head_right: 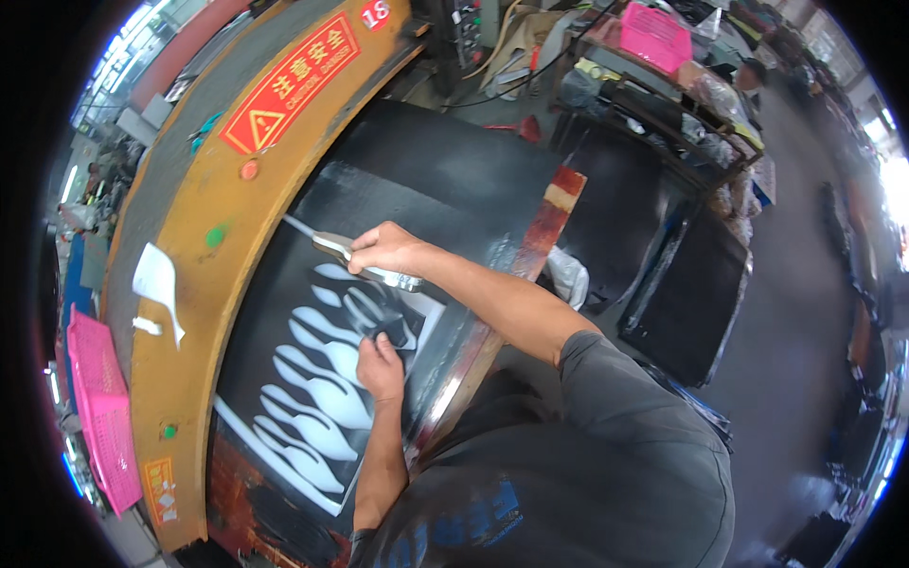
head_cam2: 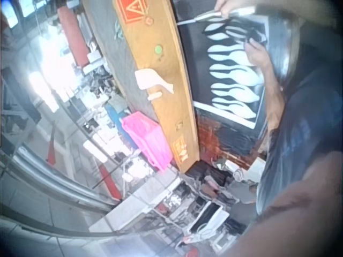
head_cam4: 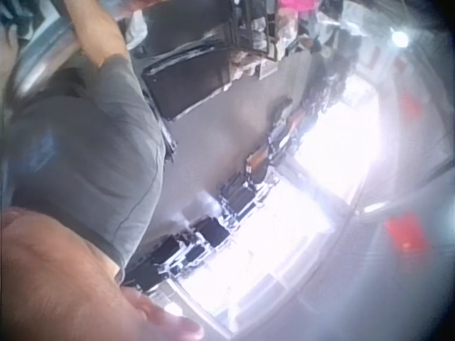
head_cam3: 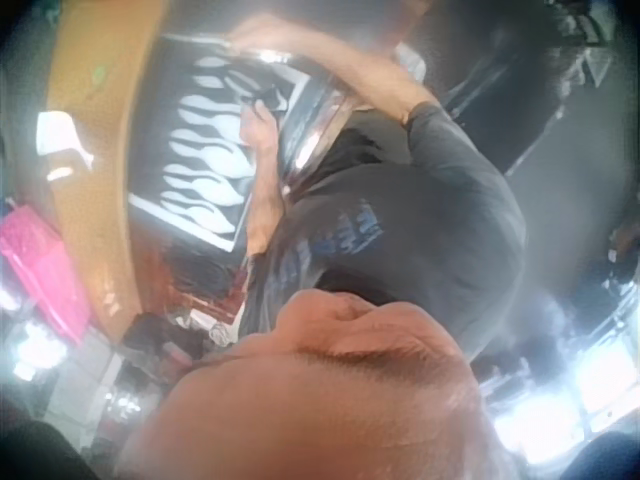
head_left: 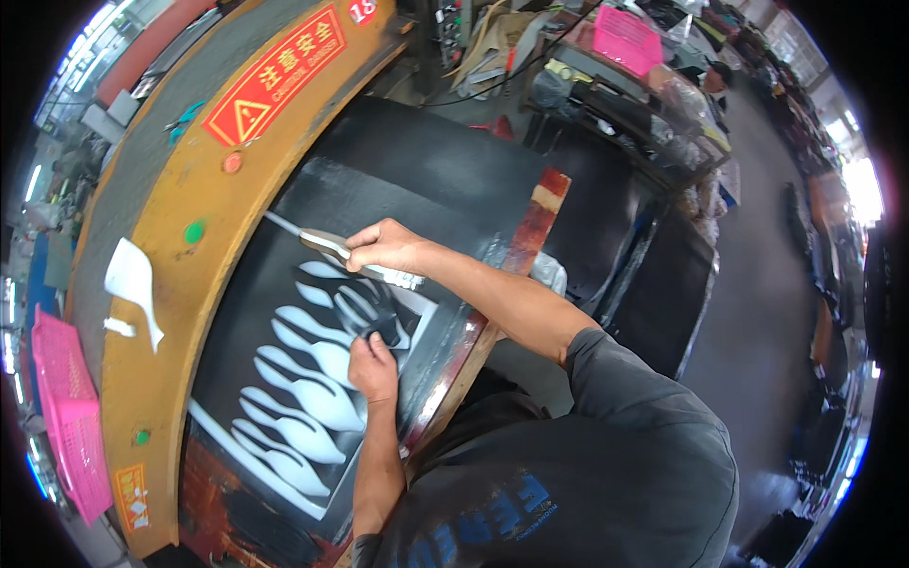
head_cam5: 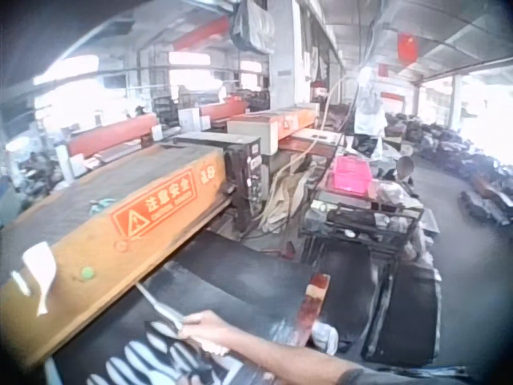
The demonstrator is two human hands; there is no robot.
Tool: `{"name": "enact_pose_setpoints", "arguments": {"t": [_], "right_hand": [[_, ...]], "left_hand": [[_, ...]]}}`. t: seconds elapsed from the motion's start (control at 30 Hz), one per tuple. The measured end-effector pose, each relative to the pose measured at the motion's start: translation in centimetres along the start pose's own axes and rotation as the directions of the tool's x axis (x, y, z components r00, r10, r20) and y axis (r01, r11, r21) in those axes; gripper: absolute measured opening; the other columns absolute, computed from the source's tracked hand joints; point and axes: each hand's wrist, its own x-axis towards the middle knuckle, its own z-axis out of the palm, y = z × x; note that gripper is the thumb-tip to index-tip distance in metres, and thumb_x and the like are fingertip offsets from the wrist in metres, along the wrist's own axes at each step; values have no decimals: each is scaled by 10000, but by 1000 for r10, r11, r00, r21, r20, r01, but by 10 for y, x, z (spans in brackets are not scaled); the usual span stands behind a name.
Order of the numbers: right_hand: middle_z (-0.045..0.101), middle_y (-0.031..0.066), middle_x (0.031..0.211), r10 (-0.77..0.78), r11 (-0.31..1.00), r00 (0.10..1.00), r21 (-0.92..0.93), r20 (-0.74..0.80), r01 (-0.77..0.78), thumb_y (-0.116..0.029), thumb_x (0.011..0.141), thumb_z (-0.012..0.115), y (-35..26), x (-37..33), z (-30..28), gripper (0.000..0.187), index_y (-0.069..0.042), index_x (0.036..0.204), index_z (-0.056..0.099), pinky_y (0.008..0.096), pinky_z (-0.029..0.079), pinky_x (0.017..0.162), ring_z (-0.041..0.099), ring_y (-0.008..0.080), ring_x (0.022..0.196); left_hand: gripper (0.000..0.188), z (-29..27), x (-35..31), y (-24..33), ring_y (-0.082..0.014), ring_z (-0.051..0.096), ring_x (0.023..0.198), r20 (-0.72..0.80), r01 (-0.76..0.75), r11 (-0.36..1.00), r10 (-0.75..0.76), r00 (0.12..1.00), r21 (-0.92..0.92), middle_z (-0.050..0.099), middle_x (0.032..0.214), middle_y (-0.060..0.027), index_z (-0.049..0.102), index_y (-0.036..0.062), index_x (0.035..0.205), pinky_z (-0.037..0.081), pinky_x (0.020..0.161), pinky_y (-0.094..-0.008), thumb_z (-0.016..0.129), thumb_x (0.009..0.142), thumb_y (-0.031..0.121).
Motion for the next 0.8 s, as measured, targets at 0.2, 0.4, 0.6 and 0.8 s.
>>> {"name": "enact_pose_setpoints", "arguments": {"t": [0.2,0.4,0.6,0.8], "right_hand": [[722,195,1250,-268,938,935,-285,-230,199,-327,706,866,-22,-58,-89,641,26,1235,785,361,557,968,720,289,1113],[740,147,1270,-91,994,904,-98,-417,54,-317,802,809,-40,-156,-173,581,-5,1291,783,317,530,1001,695,222,1171],[718,190,1267,14,551,962,805,-273,220,-417,897,717,52,-228,-187,773,-5,1532,560,406,599,914,732,309,1044],[484,267,1619,29,-339,999,940,-27,35,-464,973,621,165,-232,-200,715,-61,1557,535,750,339,1188,441,579,1448]], "left_hand": [[267,15,-3,-16,-442,711,899,-98,-49,996,41,994,-77,741,1024,-214,713,0,1126,565,784,-508,608,1065,238],[280,13,1,-19,-418,729,827,-49,64,987,-72,996,-146,753,943,-217,712,-19,1095,572,750,-495,642,1034,245],[309,7,3,-16,-433,740,878,-82,-14,997,8,997,-77,765,1002,-233,703,-51,1127,584,799,-489,634,1046,239],[278,3,7,-10,-411,703,833,-86,-3,999,-2,996,-52,735,951,-216,682,-8,1101,546,782,-484,610,1065,258]]}}
